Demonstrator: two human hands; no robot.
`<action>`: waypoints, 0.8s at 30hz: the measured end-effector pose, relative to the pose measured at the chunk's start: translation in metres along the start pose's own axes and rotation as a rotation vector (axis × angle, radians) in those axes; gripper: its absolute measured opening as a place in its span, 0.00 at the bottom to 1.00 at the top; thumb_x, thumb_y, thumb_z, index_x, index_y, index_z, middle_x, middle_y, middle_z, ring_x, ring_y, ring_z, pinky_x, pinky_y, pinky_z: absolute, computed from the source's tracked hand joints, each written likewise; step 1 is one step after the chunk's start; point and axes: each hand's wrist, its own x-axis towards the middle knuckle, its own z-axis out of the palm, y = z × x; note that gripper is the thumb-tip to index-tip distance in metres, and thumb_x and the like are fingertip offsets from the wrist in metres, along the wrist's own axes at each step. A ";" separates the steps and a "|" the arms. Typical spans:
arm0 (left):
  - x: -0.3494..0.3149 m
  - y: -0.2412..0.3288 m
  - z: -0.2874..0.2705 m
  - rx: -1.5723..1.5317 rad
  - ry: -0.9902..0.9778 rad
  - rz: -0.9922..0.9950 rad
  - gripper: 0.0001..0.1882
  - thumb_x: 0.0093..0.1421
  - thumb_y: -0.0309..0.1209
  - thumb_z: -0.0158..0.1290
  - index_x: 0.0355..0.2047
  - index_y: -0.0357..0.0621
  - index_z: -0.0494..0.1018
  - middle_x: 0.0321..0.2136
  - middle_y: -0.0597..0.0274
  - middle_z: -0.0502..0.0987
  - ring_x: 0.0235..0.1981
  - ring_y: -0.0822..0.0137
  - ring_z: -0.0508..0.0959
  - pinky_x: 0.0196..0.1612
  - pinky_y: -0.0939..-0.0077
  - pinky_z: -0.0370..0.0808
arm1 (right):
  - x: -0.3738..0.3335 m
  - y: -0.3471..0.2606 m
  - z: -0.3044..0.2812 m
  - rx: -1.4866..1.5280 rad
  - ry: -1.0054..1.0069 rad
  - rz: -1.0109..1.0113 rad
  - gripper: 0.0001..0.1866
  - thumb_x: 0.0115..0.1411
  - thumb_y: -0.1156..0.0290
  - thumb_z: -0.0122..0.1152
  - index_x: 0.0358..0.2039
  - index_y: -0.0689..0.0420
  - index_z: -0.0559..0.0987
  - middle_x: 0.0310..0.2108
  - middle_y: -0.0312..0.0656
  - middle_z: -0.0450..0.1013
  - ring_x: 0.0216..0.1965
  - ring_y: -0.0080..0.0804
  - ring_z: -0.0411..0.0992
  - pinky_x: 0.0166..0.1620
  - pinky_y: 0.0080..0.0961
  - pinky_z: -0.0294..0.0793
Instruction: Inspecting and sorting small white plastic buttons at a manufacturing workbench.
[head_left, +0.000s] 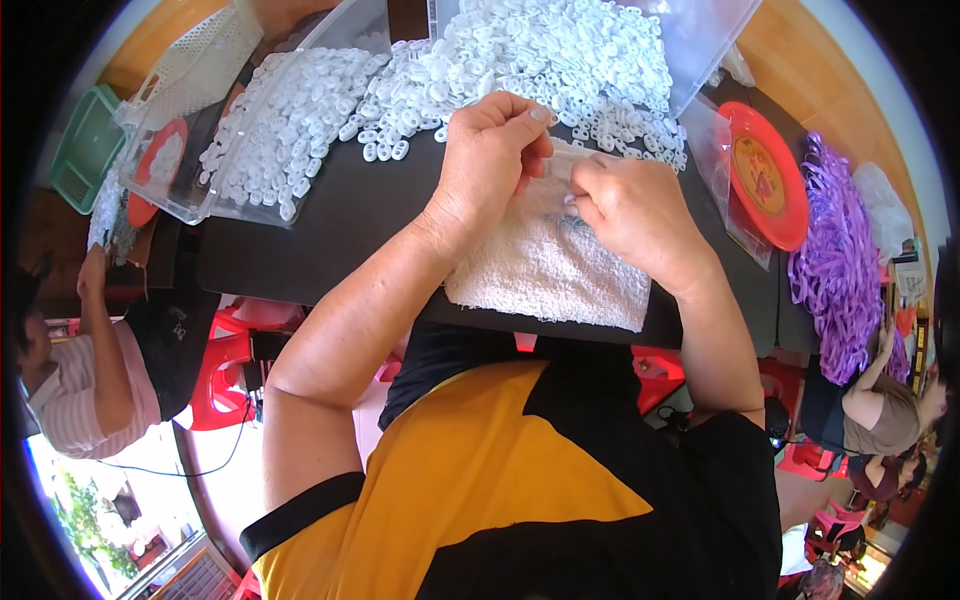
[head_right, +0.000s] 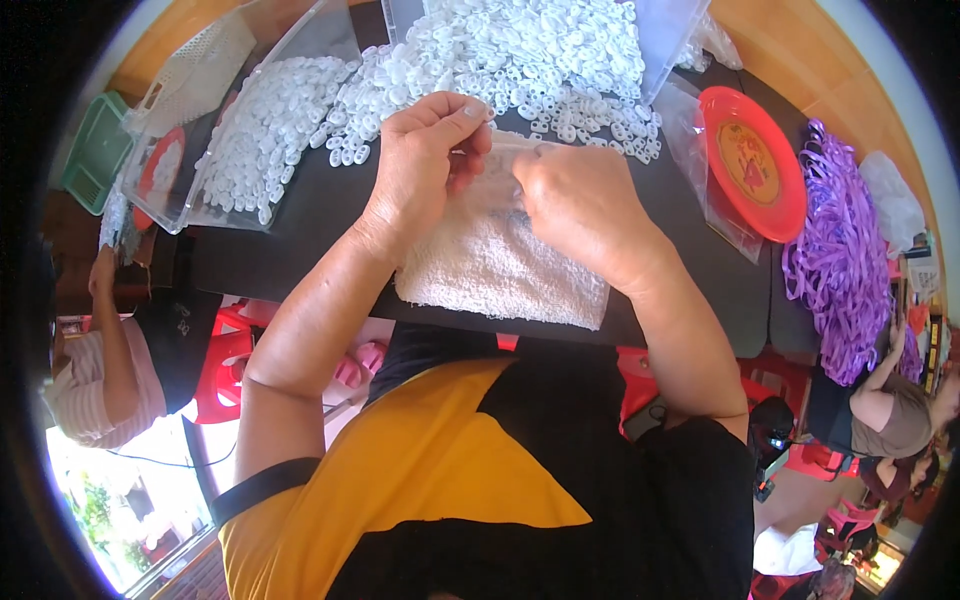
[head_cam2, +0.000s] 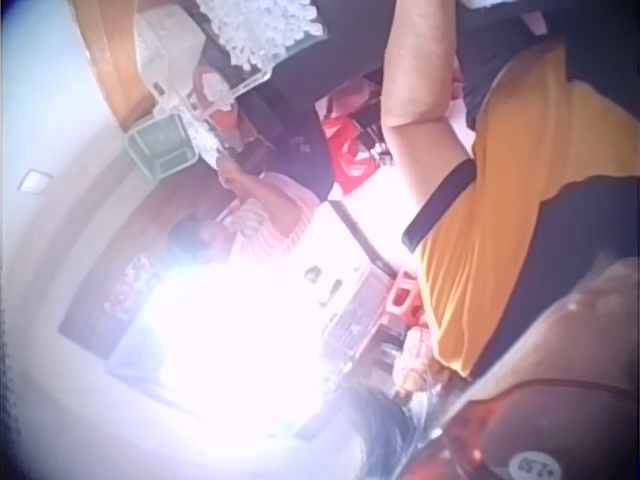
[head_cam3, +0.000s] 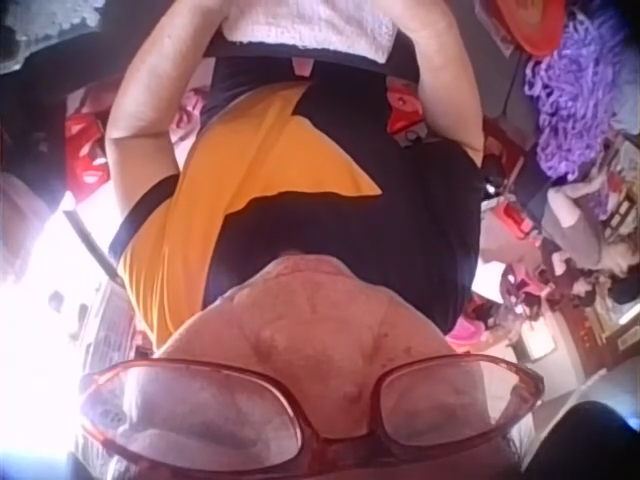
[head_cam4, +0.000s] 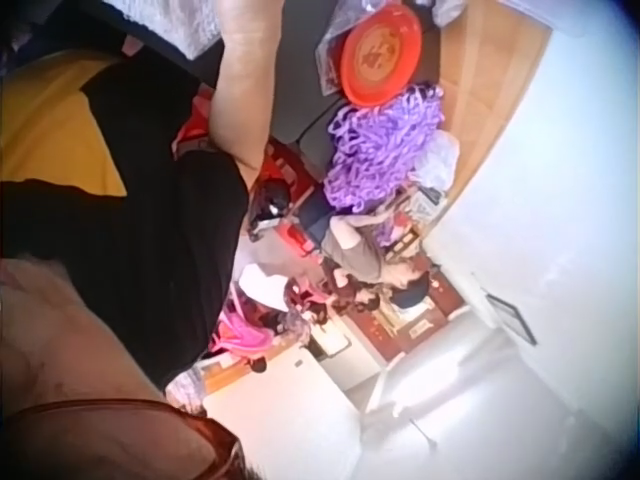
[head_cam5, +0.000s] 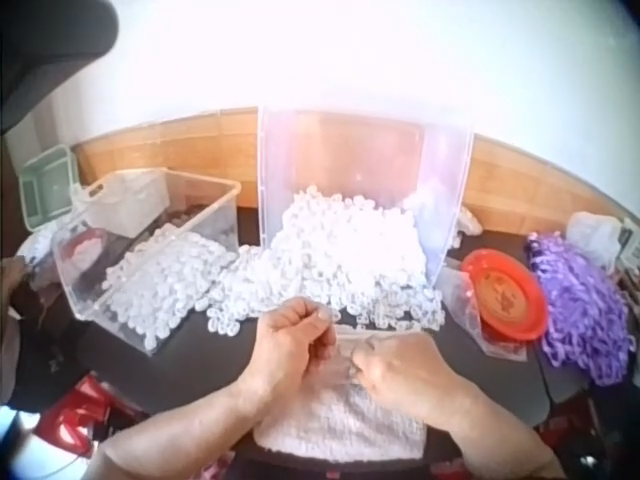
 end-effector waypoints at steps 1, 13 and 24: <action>0.000 0.000 0.000 -0.004 -0.008 -0.009 0.08 0.63 0.34 0.52 0.33 0.42 0.76 0.22 0.70 0.74 0.20 0.79 0.71 0.20 0.85 0.63 | 0.000 -0.001 0.001 -0.002 0.003 -0.003 0.04 0.50 0.72 0.58 0.23 0.58 0.76 0.22 0.47 0.74 0.26 0.49 0.75 0.30 0.44 0.72; -0.006 -0.002 0.005 0.159 -0.083 0.114 0.09 0.64 0.34 0.52 0.34 0.40 0.74 0.22 0.70 0.73 0.20 0.81 0.70 0.21 0.86 0.63 | 0.009 0.015 -0.014 1.075 0.256 0.465 0.05 0.59 0.71 0.61 0.30 0.60 0.77 0.24 0.33 0.74 0.26 0.18 0.70 0.31 0.17 0.67; -0.009 -0.001 0.007 0.246 -0.111 0.158 0.09 0.64 0.33 0.52 0.35 0.39 0.74 0.22 0.69 0.73 0.21 0.81 0.70 0.23 0.87 0.65 | 0.010 0.015 -0.012 1.155 0.304 0.472 0.05 0.58 0.71 0.62 0.31 0.59 0.78 0.24 0.34 0.76 0.25 0.19 0.73 0.31 0.16 0.66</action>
